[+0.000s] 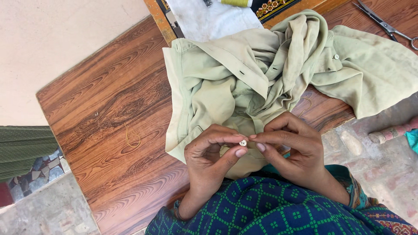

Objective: The person threads a needle with yellow thread, cuts the thread with scissors, and sews a button onto a light green shirt. They pull the thread through the fabric and button multiple times to secure it.

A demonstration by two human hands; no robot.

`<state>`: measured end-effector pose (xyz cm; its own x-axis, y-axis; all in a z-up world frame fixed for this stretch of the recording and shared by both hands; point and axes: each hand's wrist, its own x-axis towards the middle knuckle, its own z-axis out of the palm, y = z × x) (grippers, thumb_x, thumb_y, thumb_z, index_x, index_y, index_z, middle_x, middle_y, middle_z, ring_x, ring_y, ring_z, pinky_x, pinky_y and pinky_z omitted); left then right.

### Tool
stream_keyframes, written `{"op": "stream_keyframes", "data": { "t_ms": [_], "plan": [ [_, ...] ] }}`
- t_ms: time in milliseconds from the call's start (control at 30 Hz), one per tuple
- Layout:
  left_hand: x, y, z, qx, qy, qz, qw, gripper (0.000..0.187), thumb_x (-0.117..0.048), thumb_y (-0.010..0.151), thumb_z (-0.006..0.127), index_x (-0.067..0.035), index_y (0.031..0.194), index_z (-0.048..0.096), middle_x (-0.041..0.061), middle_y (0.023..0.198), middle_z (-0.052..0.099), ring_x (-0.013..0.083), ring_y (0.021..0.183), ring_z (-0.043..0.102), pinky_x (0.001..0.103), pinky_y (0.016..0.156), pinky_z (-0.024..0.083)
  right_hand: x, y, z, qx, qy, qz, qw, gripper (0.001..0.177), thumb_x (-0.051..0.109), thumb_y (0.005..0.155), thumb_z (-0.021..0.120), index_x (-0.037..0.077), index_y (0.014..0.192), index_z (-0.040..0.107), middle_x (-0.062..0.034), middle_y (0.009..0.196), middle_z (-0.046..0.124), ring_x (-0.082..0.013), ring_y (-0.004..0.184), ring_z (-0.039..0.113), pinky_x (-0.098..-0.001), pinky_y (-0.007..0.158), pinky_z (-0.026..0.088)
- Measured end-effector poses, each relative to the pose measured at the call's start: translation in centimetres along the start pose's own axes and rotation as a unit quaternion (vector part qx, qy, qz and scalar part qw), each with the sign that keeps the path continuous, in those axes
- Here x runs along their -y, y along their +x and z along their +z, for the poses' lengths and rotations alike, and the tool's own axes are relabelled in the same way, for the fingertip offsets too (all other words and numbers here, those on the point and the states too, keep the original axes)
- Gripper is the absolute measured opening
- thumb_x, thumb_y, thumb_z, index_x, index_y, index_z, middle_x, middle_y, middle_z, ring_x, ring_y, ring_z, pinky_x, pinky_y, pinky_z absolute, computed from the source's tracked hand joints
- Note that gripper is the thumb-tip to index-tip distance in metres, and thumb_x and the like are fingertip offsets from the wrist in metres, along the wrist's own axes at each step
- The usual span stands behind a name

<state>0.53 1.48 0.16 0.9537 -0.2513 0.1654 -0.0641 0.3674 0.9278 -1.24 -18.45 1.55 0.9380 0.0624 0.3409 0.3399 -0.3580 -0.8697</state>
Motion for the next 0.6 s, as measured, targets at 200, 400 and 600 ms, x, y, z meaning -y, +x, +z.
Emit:
{"op": "stream_keyframes", "data": {
  "t_ms": [200,400,600],
  "plan": [
    [-0.3,0.3,0.0,0.017,0.005,0.001,1.000,0.024,0.011,0.091,0.076,0.000,0.112,0.071,0.011,0.113,0.067,0.0155,0.107,0.068,0.030,0.098,0.059,-0.2,-0.2,0.4,-0.003,0.002,0.007,1.000,0.020,-0.001,0.084,0.078,0.008,0.102,0.078,-0.0023,0.090,0.064,-0.0061,0.072,0.061,-0.0203,0.057,0.046],
    [-0.3,0.4,-0.1,0.024,-0.002,-0.006,1.000,0.023,0.009,0.092,0.076,0.000,0.112,0.071,0.010,0.113,0.067,0.0148,0.107,0.069,0.029,0.096,0.061,-0.5,-0.6,0.8,-0.012,0.028,0.008,1.000,0.019,0.000,0.086,0.077,0.007,0.104,0.077,-0.0031,0.094,0.064,-0.0063,0.076,0.060,-0.0202,0.060,0.048],
    [-0.1,0.4,-0.3,0.039,-0.025,-0.007,0.999,0.022,0.008,0.094,0.076,-0.001,0.113,0.071,0.010,0.114,0.068,0.0145,0.106,0.069,0.030,0.097,0.061,-0.3,-0.8,1.1,-0.017,0.041,0.013,0.999,0.019,0.000,0.087,0.076,0.006,0.105,0.077,-0.0034,0.094,0.064,-0.0060,0.076,0.058,-0.0208,0.061,0.045]
  ]
}}
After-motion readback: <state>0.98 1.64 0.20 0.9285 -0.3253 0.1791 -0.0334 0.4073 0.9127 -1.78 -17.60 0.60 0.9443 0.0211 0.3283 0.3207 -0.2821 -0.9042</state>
